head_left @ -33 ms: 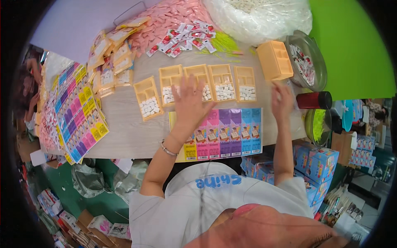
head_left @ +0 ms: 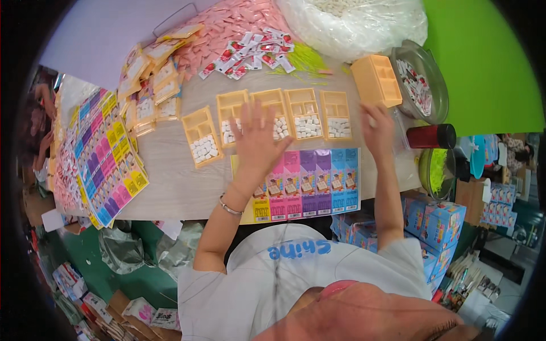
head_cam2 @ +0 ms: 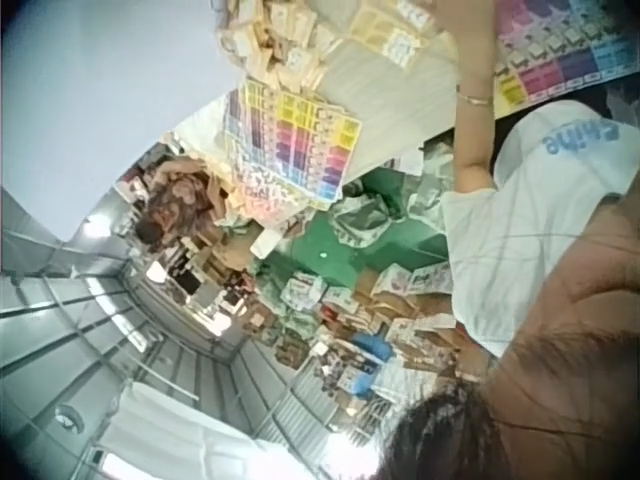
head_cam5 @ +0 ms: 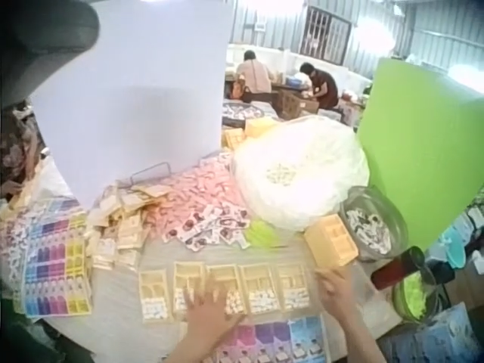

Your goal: Place white cubes into divided plastic trays and then insert the trays into plastic bags.

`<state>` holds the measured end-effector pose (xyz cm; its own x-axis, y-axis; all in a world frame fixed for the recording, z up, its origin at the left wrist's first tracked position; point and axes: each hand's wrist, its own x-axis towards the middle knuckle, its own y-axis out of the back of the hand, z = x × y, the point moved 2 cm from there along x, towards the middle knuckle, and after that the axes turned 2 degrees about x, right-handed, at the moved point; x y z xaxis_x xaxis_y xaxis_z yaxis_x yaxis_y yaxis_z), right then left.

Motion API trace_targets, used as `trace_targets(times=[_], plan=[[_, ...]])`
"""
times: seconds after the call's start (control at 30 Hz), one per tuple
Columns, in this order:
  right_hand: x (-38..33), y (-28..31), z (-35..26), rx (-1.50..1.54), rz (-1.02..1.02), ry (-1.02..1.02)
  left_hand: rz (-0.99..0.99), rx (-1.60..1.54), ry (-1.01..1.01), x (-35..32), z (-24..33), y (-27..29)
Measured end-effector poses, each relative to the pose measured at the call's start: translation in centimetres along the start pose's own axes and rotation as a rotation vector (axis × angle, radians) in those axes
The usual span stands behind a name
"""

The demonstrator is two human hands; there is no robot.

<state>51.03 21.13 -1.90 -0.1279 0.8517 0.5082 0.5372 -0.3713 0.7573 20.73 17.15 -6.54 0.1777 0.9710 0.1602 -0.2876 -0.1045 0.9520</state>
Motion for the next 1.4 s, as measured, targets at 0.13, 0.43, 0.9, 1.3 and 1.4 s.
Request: trace_targets(times=[0.13,0.43,0.9,1.3,1.4], plan=[[8.3,-10.2,1.1,0.042,-0.182,-0.013,0.077,0.121,0.076,1.1,-1.6,0.2],[12.8,-14.7,2.0,-0.353,-0.261,-0.052,0.02,0.103,0.031,-0.4,-2.1,-0.5],[6.3,-4.8,2.5,-0.018,-0.418,0.085,0.098,0.116,0.159,-2.3,-7.6,1.5],[5.8,-5.7,4.6,0.144,-0.48,0.006,0.318,-0.135,0.254,-5.9,-12.3,3.0],[5.9,-6.2,4.7,0.385,-0.414,-0.207,0.383,-0.112,0.238,-7.0,-13.9,3.3]])
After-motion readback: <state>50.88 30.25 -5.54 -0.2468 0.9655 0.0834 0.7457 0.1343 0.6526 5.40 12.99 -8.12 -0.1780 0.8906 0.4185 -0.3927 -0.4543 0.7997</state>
